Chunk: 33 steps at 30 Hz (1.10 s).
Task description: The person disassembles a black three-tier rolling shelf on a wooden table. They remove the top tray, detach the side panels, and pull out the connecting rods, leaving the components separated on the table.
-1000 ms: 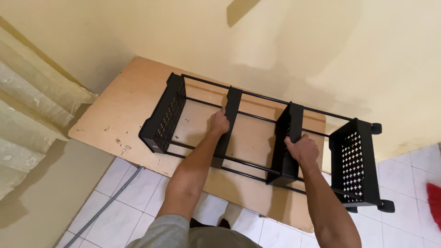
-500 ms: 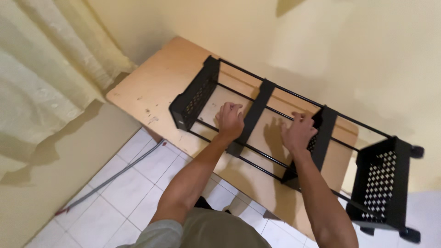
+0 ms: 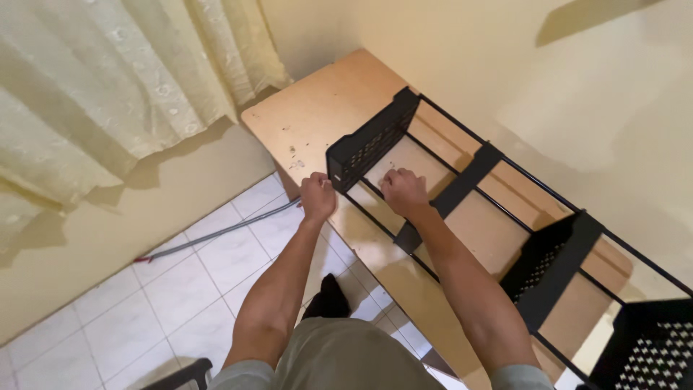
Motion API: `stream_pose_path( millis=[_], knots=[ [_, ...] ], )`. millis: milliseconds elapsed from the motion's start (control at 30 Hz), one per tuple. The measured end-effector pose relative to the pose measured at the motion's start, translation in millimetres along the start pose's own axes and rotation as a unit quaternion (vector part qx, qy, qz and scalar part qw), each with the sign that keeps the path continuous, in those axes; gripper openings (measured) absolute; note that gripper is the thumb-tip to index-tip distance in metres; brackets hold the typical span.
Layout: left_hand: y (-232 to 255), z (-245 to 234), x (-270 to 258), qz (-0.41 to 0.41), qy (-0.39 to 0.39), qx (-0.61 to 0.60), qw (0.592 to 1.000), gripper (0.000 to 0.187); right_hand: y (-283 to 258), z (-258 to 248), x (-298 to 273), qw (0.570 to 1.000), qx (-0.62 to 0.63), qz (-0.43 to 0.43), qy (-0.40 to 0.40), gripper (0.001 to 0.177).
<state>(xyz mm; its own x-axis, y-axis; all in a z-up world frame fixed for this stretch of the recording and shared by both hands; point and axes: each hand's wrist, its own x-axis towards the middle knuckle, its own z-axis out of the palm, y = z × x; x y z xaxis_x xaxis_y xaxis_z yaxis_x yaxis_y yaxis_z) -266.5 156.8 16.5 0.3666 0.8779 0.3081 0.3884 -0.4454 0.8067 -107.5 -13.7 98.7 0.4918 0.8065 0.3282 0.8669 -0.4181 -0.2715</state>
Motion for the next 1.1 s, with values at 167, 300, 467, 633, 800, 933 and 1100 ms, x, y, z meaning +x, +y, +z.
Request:
stream_pose_path(
  millis=[167,300,467,633,800,933,1100],
  knots=[
    [-33,-1,18,0.042,-0.007,-0.027,0.999,0.021,-15,43,22,0.996,0.082,-0.023,-0.041,0.029],
    [-35,-2,33,0.003,-0.061,-0.016,0.998,0.027,-20,73,35,0.987,0.155,-0.023,-0.034,0.030],
    [-22,1,50,-0.025,-0.095,-0.045,0.994,0.031,-10,96,45,0.982,0.179,-0.066,-0.002,0.028],
    [-9,5,64,-0.100,-0.105,-0.063,0.987,0.034,-9,107,54,0.980,0.189,-0.064,-0.008,0.029],
    [-7,10,74,-0.104,-0.105,-0.057,0.987,0.040,-11,114,64,0.979,0.198,-0.040,-0.026,0.028],
    [-14,21,70,-0.096,-0.127,-0.040,0.986,0.046,-3,123,58,0.980,0.191,-0.059,-0.016,0.025],
    [-38,24,68,-0.062,-0.144,-0.024,0.987,0.049,-4,138,64,0.981,0.182,-0.052,-0.032,0.026]
  ],
)
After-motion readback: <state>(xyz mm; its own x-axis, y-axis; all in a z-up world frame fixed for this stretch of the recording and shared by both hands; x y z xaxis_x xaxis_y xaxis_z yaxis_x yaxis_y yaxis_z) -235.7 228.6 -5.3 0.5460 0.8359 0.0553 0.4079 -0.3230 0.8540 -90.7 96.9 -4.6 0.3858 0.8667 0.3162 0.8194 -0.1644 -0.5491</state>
